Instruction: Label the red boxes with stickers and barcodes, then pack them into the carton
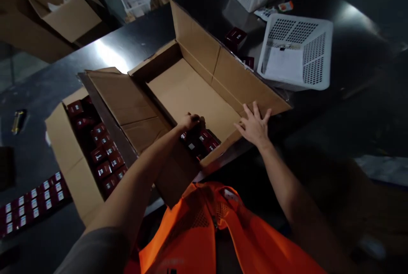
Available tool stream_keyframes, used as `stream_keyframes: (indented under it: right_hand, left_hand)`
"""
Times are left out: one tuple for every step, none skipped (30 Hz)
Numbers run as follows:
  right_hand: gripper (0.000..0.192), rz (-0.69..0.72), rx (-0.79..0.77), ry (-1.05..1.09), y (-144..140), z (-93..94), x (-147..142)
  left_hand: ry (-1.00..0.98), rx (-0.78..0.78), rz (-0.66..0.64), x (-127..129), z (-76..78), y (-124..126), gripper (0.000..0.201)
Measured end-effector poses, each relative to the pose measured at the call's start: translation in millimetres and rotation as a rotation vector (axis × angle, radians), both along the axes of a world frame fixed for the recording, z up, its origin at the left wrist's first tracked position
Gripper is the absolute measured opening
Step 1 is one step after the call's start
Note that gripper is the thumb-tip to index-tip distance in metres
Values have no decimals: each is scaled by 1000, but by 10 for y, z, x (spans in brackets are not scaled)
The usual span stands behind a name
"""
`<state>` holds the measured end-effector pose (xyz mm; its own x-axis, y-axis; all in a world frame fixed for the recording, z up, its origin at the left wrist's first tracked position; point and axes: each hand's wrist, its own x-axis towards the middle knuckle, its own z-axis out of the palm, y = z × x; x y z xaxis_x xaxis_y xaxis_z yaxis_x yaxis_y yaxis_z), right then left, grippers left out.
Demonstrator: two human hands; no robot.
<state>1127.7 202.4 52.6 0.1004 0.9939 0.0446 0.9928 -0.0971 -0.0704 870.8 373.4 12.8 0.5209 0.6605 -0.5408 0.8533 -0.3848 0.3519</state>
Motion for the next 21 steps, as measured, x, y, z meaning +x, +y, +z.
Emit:
stream_keyframes:
  right_hand:
    - [37, -3, 21, 17, -31, -58, -15]
    - [36, -10, 50, 35, -58, -115, -25]
    - [35, -18, 77, 50, -80, -168, -31]
    - [34, -27, 101, 62, -95, -215, -35]
    - [33, -36, 120, 71, -103, -256, -40]
    - [33, -43, 131, 76, -105, -289, -44]
    - [32, -48, 136, 80, -102, -314, -50]
    - [32, -51, 140, 85, -96, -332, -57]
    - [31, -52, 141, 93, -89, -342, -64]
    - [31, -51, 136, 105, -84, -346, -68]
    - [31, -46, 123, 120, -83, -344, -68]
    - [31, -38, 105, 141, -88, -336, -61]
    - [31, -26, 81, 166, -100, -322, -46]
    - [32, -7, 51, 189, -119, -301, -22]
    - [33, 18, 22, 205, -144, -274, 12]
    - [34, 53, -4, 212, -171, -240, 56]
    - [36, 96, -26, 204, -197, -202, 107]
    - [38, 149, -43, 182, -216, -159, 164]
    - [38, 213, -58, 147, -227, -114, 222]
    - [36, 275, -72, 108, -227, -69, 280]
    - [32, 329, -85, 73, -218, -26, 332]
  left_hand:
    - [15, 3, 36, -8, -1, 14, 38]
    - [32, 3, 68, -16, 0, 23, 38]
    - [51, -2, 92, -24, 3, 28, 39]
    - [68, -12, 106, -31, 11, 27, 39]
    - [81, -28, 106, -37, 23, 24, 39]
    - [89, -46, 95, -39, 41, 18, 38]
    - [96, -62, 76, -37, 64, 13, 37]
    - [106, -75, 53, -29, 94, 7, 37]
    - [121, -81, 30, -14, 132, 1, 36]
    - [143, -77, 11, 8, 177, -10, 37]
    - [169, -61, -6, 38, 230, -29, 37]
    - [193, -34, -22, 73, 291, -64, 39]
    - [208, -3, -42, 112, 359, -120, 41]
    - [211, 26, -67, 154, 432, -201, 43]
    - [204, 48, -98, 196, 508, -308, 46]
    - [188, 57, -133, 235, 584, -438, 49]
    - [171, 48, -173, 269, 656, -588, 53]
    - [160, 29, -209, 298, 720, -749, 57]
    - [157, -1, -244, 321, 774, -914, 61]
    - [169, -40, -272, 337, 814, -1073, 64]
    - [191, -82, -292, 348, 840, -1221, 64]
